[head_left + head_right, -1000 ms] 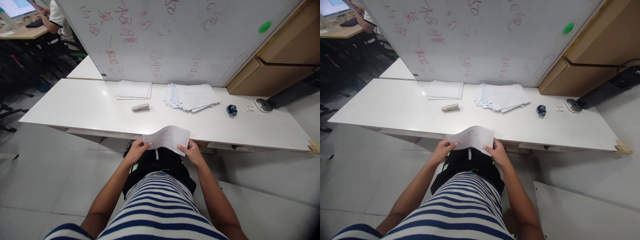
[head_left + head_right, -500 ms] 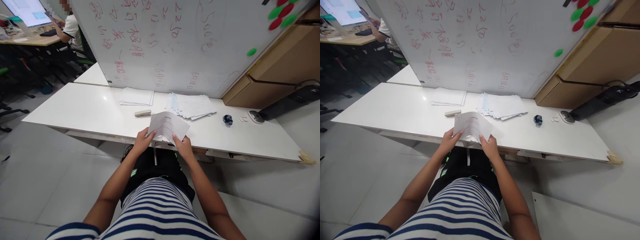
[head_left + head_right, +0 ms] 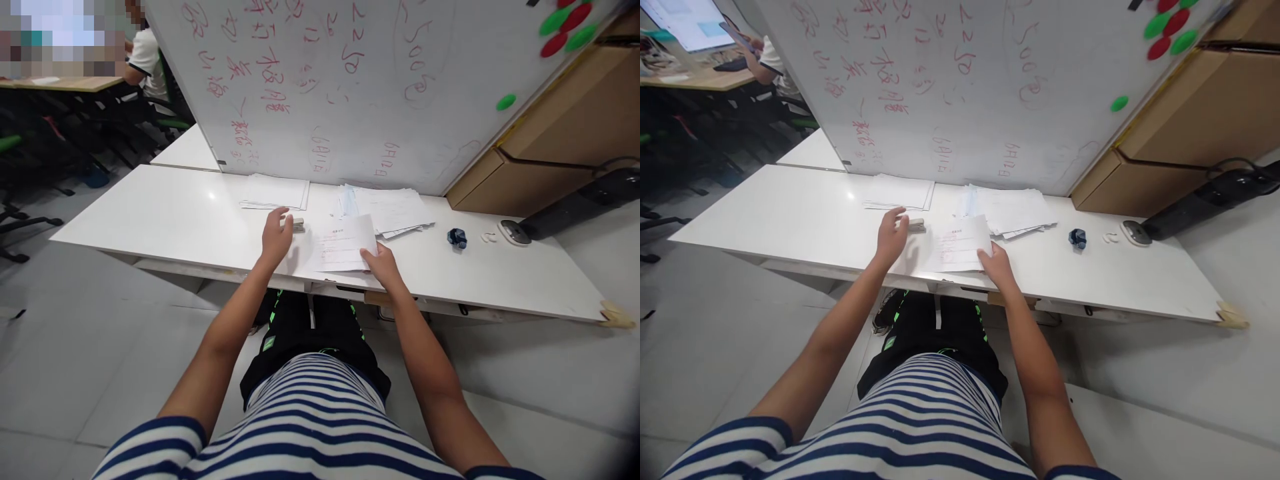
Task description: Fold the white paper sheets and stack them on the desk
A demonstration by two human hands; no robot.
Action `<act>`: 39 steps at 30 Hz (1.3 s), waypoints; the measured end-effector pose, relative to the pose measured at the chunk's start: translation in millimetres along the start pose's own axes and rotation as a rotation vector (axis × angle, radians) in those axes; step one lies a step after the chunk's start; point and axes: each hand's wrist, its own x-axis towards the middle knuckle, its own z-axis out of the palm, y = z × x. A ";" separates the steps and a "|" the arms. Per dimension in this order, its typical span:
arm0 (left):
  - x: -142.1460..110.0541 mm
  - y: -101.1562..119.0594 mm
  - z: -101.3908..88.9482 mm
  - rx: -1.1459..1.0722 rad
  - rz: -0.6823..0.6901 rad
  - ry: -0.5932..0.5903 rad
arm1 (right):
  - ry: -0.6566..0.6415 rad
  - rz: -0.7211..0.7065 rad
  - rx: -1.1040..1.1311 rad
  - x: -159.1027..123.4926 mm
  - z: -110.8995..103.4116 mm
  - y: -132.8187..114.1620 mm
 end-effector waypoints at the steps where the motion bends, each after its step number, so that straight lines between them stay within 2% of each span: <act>1: 16.7 -3.5 4.1 0.088 0.036 -0.013 | -0.015 0.038 0.012 2.7 2.7 -0.7; 3: 44.8 -12.3 13.7 0.271 0.046 -0.068 | -0.023 0.094 0.040 3.8 10.3 -0.4; 5: 62.8 -22.2 23.6 0.432 0.025 -0.152 | -0.011 0.129 0.066 2.1 17.1 0.9; 8: 71.3 -35.2 34.7 0.613 -0.059 -0.271 | 0.016 0.160 0.093 1.4 20.9 1.7; 11: 69.5 -42.6 38.0 0.695 -0.053 -0.310 | 0.031 0.192 0.119 4.7 19.5 1.7; 15: 69.0 -43.8 35.2 0.723 -0.011 -0.327 | 0.058 0.199 0.142 9.0 19.5 3.4; 25: 71.9 -42.3 40.5 0.762 -0.102 -0.366 | 0.032 0.224 0.146 10.5 22.2 0.7; 36: 77.8 -38.8 52.1 0.699 -0.341 -0.496 | -0.043 0.197 0.177 9.9 20.4 -2.3; 39: 78.4 -35.3 54.5 0.692 -0.422 -0.497 | -0.042 0.211 0.185 9.8 20.4 -3.3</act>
